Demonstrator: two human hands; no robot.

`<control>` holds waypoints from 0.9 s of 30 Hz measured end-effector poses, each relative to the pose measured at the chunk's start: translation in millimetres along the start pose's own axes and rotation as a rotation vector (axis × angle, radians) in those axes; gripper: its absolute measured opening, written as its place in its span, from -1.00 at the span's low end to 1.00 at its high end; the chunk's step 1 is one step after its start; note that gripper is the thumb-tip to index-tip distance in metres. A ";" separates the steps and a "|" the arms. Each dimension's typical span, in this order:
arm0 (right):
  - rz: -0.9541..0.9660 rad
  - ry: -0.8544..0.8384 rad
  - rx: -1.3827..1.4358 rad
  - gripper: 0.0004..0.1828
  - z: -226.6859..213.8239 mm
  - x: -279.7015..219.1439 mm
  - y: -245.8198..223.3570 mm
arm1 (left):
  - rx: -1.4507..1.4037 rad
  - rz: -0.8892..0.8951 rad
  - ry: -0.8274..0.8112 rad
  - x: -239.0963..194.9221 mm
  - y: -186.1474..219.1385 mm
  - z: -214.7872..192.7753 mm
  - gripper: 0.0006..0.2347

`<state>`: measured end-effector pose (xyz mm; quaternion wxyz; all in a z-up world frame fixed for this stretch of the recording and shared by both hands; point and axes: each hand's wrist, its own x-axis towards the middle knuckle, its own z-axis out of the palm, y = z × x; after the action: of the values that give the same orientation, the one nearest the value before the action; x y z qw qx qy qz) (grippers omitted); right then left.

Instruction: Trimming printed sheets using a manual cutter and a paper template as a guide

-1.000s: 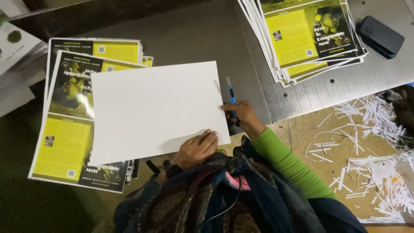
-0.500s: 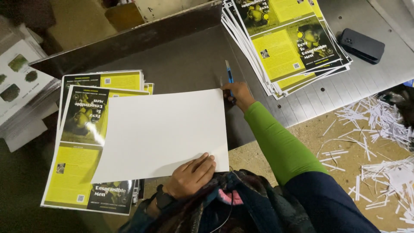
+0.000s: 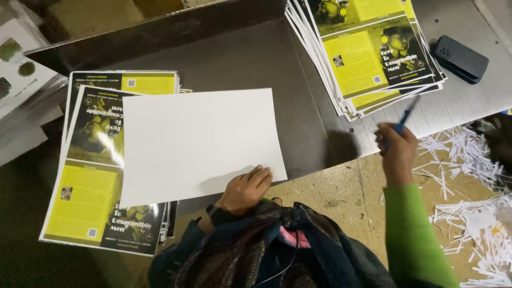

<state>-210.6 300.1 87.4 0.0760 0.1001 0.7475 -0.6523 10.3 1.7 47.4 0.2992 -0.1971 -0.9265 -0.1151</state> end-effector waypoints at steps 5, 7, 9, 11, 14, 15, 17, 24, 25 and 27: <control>0.005 0.230 -0.432 -0.87 -121.3 -25.2 63.7 | -0.055 -0.084 -0.123 -8.0 -12.8 44.8 -0.82; -0.026 0.278 -0.740 -0.75 -166.8 -30.2 102.3 | -0.087 -0.117 -0.207 -9.3 -15.0 57.3 -0.75; -0.099 0.297 -1.266 -0.84 -197.9 -34.3 134.2 | -0.059 -0.144 -0.222 -8.8 -18.3 69.3 -0.72; -0.046 0.282 -1.192 -0.52 -171.9 -56.0 110.5 | -0.037 -0.155 -0.204 -6.8 -17.6 73.9 -0.72; 0.005 0.338 -0.955 -0.53 -147.1 -68.0 110.0 | -0.025 -0.165 -0.203 -4.2 -18.2 77.1 -0.70; 0.007 0.400 -0.795 -0.86 -141.2 -67.4 115.0 | -0.041 -0.169 -0.223 -3.1 -18.9 77.8 -0.69; -0.071 0.346 -0.770 -0.78 -106.9 -70.9 98.2 | -0.040 -0.177 -0.269 -6.2 -19.8 85.2 -0.65; -0.236 0.017 -0.455 -0.68 3.5 -94.7 92.7 | 0.156 -0.161 -0.193 -4.7 -12.4 83.2 -0.64; -0.233 0.015 -0.465 -0.68 19.0 -100.6 89.2 | 0.149 -0.168 -0.193 -5.6 -12.2 85.9 -0.64; -0.264 -0.067 -0.428 -0.68 50.1 -114.0 83.6 | 0.177 -0.175 -0.160 -9.4 -10.2 89.9 -0.66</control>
<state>-80.2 255.5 28.2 0.0343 -0.0384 0.8722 -0.4865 -32.9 19.6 -30.6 0.2293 -0.0968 -0.9676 -0.0426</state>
